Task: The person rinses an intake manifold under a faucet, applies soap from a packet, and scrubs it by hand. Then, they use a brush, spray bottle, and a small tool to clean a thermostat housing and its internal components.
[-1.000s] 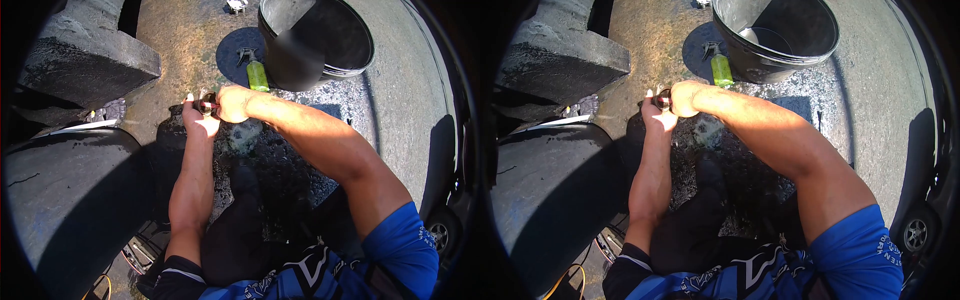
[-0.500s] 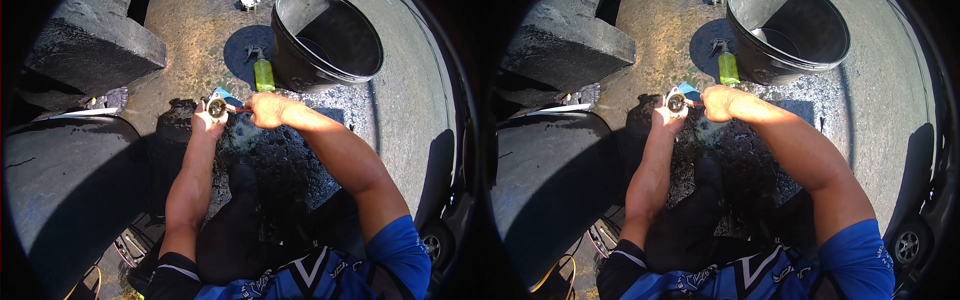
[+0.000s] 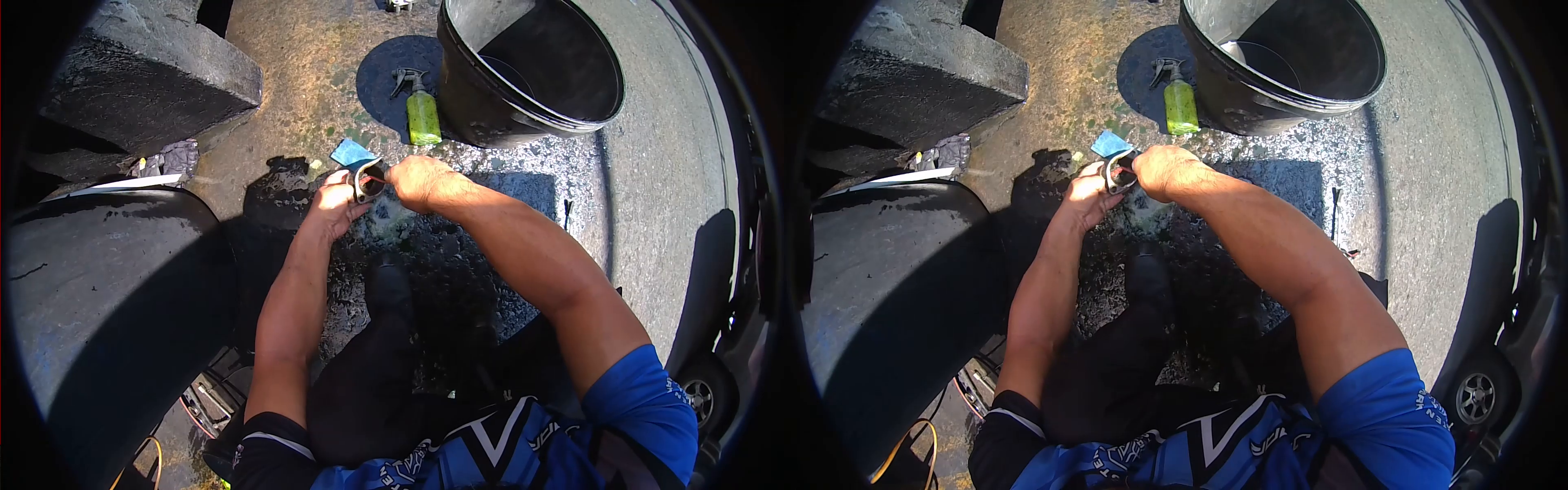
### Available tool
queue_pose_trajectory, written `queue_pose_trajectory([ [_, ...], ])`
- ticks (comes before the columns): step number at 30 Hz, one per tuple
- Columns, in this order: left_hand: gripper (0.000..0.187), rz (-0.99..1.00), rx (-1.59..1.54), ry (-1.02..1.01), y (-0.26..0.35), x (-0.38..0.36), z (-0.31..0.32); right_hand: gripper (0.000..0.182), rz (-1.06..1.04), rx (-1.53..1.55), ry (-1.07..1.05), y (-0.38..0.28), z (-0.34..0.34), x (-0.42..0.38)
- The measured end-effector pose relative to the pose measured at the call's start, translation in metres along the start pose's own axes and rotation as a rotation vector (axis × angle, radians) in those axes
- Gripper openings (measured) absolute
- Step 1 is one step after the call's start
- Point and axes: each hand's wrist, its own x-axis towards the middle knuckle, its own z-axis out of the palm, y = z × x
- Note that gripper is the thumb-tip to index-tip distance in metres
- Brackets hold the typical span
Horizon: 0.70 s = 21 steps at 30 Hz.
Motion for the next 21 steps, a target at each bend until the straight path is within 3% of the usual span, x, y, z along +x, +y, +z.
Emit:
queue_pose_trajectory([
  [1,0.026,-0.039,0.249,-0.010,0.002,0.001,0.000,0.035,0.015,0.030,-0.006,-0.003,-0.001,-0.002],
  [4,0.027,0.159,1.487,0.219,0.002,0.011,0.011,0.035,0.030,0.103,-0.016,-0.013,0.003,-0.010],
  [5,0.032,0.122,1.626,0.219,0.016,-0.003,0.028,0.033,0.026,0.106,-0.046,-0.011,0.006,-0.011],
  [8,0.038,0.469,1.862,0.213,0.014,-0.012,0.027,0.030,-0.028,0.111,0.025,0.008,0.025,-0.017],
  [9,0.039,0.643,1.826,0.137,0.007,-0.010,0.016,0.028,-0.023,0.101,0.032,0.011,0.023,-0.024],
  [12,0.034,0.400,1.382,-0.093,-0.013,-0.006,-0.005,0.021,-0.060,0.035,0.139,0.018,0.020,-0.037],
  [15,0.033,0.378,1.320,-0.029,-0.021,-0.020,0.010,0.021,-0.191,0.026,0.282,0.014,0.039,-0.028],
  [17,0.032,0.377,1.317,-0.036,-0.025,-0.019,0.008,0.020,-0.261,-0.011,0.218,-0.006,0.038,-0.023],
  [20,0.030,0.202,1.234,-0.012,-0.018,-0.029,-0.016,0.020,-0.280,0.016,0.220,0.007,0.026,-0.015],
  [21,0.028,0.253,1.187,-0.033,-0.027,-0.024,-0.024,0.022,-0.250,-0.006,0.217,0.003,0.032,-0.012],
])
